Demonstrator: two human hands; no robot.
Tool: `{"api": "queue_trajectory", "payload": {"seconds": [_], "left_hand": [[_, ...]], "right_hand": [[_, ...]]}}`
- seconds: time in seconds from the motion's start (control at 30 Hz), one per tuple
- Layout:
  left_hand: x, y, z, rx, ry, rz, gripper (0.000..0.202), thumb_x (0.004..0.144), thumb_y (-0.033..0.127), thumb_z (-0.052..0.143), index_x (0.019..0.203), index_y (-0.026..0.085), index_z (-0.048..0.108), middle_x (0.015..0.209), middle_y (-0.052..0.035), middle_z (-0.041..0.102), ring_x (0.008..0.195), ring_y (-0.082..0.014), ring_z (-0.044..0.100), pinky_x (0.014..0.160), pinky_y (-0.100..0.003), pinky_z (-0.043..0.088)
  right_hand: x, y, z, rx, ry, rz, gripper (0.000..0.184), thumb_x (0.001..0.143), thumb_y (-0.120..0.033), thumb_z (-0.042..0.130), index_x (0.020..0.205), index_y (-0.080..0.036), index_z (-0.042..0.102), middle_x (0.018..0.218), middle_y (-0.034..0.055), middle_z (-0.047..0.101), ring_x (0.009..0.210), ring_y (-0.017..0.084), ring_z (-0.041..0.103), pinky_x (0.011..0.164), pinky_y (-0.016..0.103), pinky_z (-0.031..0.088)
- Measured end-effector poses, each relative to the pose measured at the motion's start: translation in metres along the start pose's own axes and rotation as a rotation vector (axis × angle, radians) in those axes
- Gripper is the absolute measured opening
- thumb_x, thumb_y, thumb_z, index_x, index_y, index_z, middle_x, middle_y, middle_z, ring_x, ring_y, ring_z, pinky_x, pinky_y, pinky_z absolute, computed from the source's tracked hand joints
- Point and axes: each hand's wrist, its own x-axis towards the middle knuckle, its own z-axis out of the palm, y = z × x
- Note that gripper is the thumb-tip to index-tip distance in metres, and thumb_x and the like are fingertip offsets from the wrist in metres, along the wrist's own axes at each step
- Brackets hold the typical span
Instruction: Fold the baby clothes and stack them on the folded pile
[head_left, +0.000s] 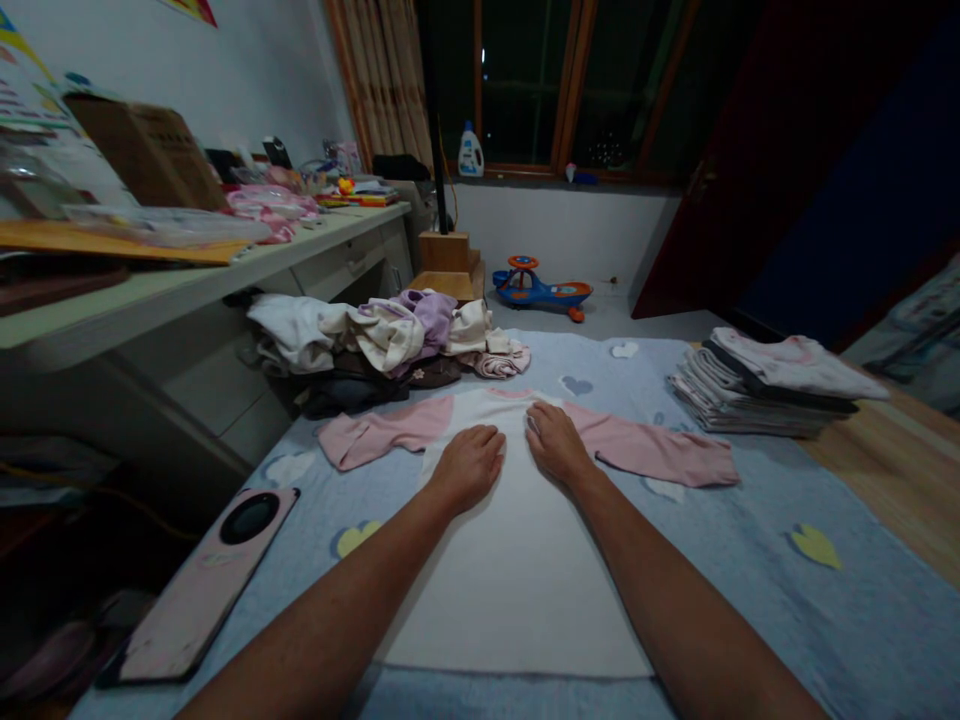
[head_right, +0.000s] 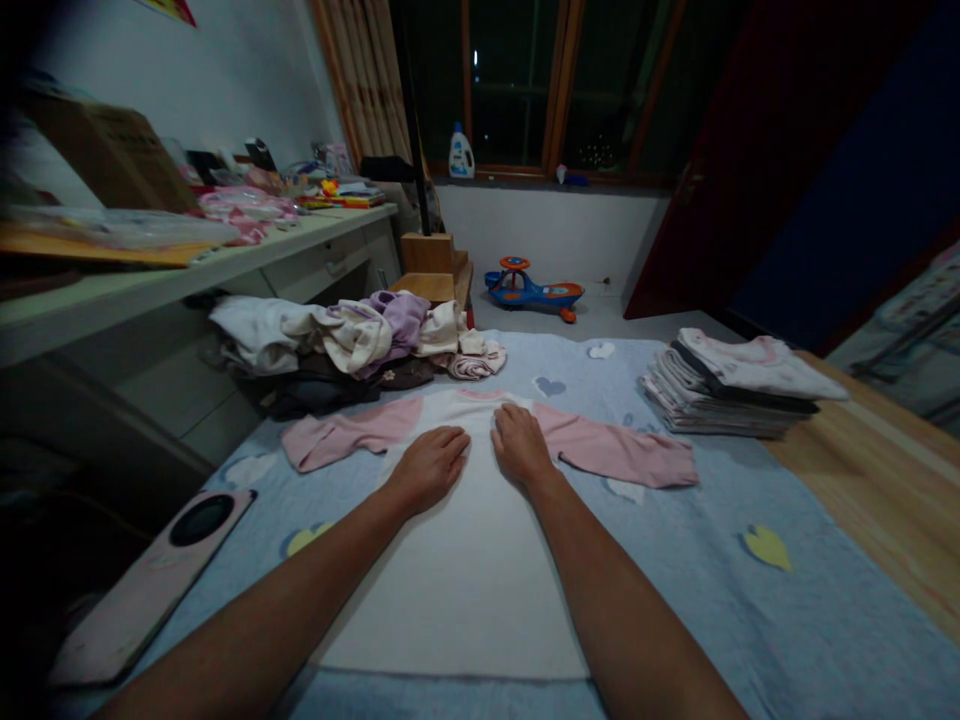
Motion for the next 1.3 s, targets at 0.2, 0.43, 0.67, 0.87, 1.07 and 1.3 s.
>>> {"api": "queue_trajectory", "payload": {"seconds": [0.2,0.43,0.67,0.87,1.07,1.3], "left_hand": [[0.001,0.0,0.0,0.053,-0.028,-0.195,0.044,0.094,0.04,0.05,0.132,0.016,0.053,0.139,-0.0134,0.054,0.132,-0.0307,0.045,0.11,-0.045,0.036],[0.006,0.0,0.003,0.078,-0.073,-0.327,0.053,0.096,0.05,0.043,0.136,0.016,0.05,0.146,-0.0161,0.048,0.137,-0.0363,0.038,0.11,-0.052,0.032],[0.033,-0.005,0.005,0.018,-0.105,-0.174,0.041,0.097,0.036,0.047,0.133,0.016,0.05,0.142,-0.0157,0.051,0.133,-0.0271,0.045,0.108,-0.042,0.036],[0.053,-0.012,0.006,0.056,-0.079,-0.303,0.032,0.099,0.038,0.042,0.115,0.017,0.059,0.127,-0.0131,0.059,0.12,-0.0264,0.051,0.098,-0.042,0.042],[0.052,-0.01,0.013,0.094,0.013,-0.327,0.035,0.095,0.043,0.047,0.12,0.02,0.059,0.131,-0.0115,0.057,0.121,-0.0297,0.047,0.1,-0.046,0.039],[0.05,-0.016,0.021,0.054,-0.091,-0.327,0.056,0.095,0.056,0.04,0.141,0.026,0.049,0.156,-0.0083,0.037,0.144,-0.0385,0.025,0.114,-0.054,0.022]], "right_hand": [[-0.002,0.001,0.0,0.006,-0.08,0.009,0.039,0.094,-0.025,0.051,0.13,-0.011,0.055,0.143,0.0157,0.051,0.133,0.025,0.043,0.112,0.038,0.032],[-0.003,-0.003,-0.005,-0.06,-0.183,0.031,0.05,0.097,-0.036,0.046,0.141,-0.012,0.044,0.154,0.018,0.036,0.144,0.028,0.027,0.115,0.046,0.023],[0.003,0.003,-0.002,0.019,-0.078,0.009,0.039,0.094,-0.023,0.046,0.132,-0.014,0.053,0.144,0.0148,0.05,0.134,0.023,0.041,0.112,0.038,0.029],[0.005,0.006,-0.004,-0.041,-0.068,0.094,0.033,0.094,-0.021,0.045,0.122,-0.014,0.06,0.134,0.0144,0.058,0.125,0.025,0.049,0.107,0.036,0.034],[0.003,0.006,-0.004,-0.087,-0.217,0.082,0.054,0.098,-0.033,0.039,0.146,-0.009,0.039,0.158,0.0168,0.031,0.146,0.027,0.026,0.116,0.045,0.021],[0.006,0.009,-0.002,-0.101,-0.265,0.144,0.063,0.098,-0.046,0.038,0.151,-0.014,0.034,0.162,0.0159,0.02,0.149,0.032,0.017,0.117,0.049,0.017]]}}
